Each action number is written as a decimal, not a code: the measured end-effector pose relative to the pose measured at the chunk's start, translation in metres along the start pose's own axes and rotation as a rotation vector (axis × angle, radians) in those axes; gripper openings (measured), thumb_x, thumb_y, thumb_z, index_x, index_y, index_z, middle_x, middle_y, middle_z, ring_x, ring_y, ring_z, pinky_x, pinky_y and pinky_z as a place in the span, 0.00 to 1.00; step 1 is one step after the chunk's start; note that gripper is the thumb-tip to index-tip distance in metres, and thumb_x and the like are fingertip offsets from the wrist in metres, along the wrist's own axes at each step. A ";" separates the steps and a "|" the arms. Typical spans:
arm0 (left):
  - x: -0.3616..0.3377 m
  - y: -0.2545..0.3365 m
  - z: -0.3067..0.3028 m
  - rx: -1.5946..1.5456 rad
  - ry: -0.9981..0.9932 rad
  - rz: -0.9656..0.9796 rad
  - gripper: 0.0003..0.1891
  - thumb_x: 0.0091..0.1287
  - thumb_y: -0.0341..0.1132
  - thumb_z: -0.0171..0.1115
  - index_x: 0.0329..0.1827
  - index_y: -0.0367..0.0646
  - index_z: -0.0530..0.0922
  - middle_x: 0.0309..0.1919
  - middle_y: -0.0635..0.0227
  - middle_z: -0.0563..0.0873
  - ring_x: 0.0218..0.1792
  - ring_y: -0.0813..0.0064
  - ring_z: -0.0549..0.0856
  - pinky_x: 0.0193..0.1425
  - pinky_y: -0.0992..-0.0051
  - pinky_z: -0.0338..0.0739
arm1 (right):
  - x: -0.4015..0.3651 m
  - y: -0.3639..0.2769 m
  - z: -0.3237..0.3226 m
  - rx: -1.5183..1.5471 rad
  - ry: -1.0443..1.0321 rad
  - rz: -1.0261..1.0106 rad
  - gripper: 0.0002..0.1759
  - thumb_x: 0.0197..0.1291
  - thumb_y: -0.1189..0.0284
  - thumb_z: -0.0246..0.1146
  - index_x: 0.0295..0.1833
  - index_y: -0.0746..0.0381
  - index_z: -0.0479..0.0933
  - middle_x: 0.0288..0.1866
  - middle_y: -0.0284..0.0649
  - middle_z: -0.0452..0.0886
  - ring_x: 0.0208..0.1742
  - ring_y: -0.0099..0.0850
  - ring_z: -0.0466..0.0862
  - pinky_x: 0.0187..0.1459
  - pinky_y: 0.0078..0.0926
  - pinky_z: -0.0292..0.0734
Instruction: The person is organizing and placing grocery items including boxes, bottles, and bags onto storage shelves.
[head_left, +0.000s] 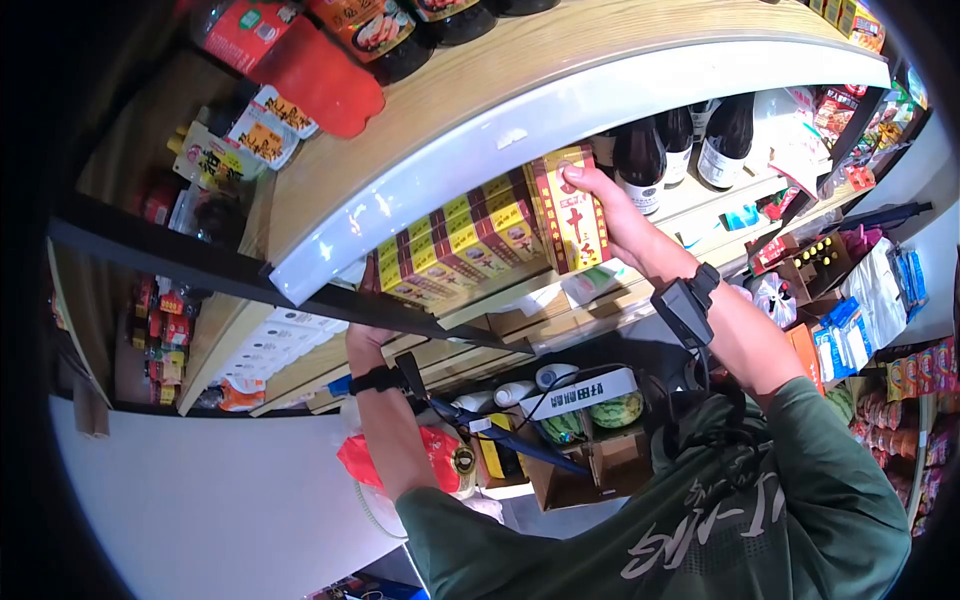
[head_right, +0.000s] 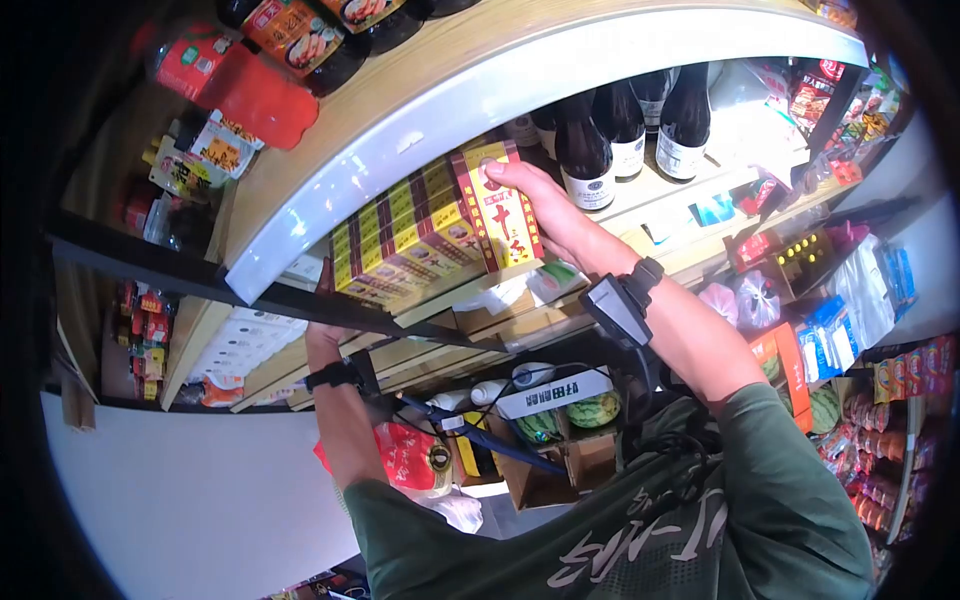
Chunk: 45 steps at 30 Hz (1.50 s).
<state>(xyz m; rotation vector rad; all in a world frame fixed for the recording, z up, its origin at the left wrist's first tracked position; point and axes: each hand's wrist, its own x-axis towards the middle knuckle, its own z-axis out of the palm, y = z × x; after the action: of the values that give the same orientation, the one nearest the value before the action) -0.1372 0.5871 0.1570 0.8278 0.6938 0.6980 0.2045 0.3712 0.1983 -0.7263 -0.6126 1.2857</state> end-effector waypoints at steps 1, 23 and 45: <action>0.002 0.001 -0.004 0.004 -0.010 0.002 0.26 0.73 0.51 0.53 0.64 0.41 0.75 0.60 0.58 0.81 0.61 0.58 0.78 0.68 0.57 0.70 | 0.000 0.001 0.001 0.017 -0.001 -0.001 0.27 0.64 0.52 0.60 0.56 0.64 0.74 0.44 0.40 0.85 0.41 0.28 0.87 0.46 0.27 0.83; -0.165 -0.218 0.193 0.174 0.061 0.379 0.32 0.74 0.50 0.53 0.72 0.37 0.62 0.53 0.59 0.80 0.49 0.70 0.83 0.44 0.73 0.82 | -0.107 0.033 -0.010 -0.084 0.057 0.434 0.28 0.73 0.50 0.49 0.63 0.62 0.69 0.52 0.37 0.80 0.48 0.25 0.84 0.51 0.26 0.81; -0.084 -0.123 0.313 1.431 -0.049 0.878 0.38 0.51 0.34 0.77 0.66 0.35 0.69 0.57 0.52 0.76 0.60 0.53 0.76 0.65 0.66 0.70 | -0.088 -0.003 -0.109 -0.724 -0.269 -0.269 0.36 0.57 0.77 0.70 0.70 0.66 0.63 0.57 0.41 0.76 0.56 0.23 0.76 0.52 0.26 0.77</action>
<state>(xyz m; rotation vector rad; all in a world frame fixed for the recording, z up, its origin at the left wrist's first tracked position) 0.0878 0.3345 0.2318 2.5522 0.7239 0.8961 0.2731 0.2696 0.1302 -1.0188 -1.3854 0.9026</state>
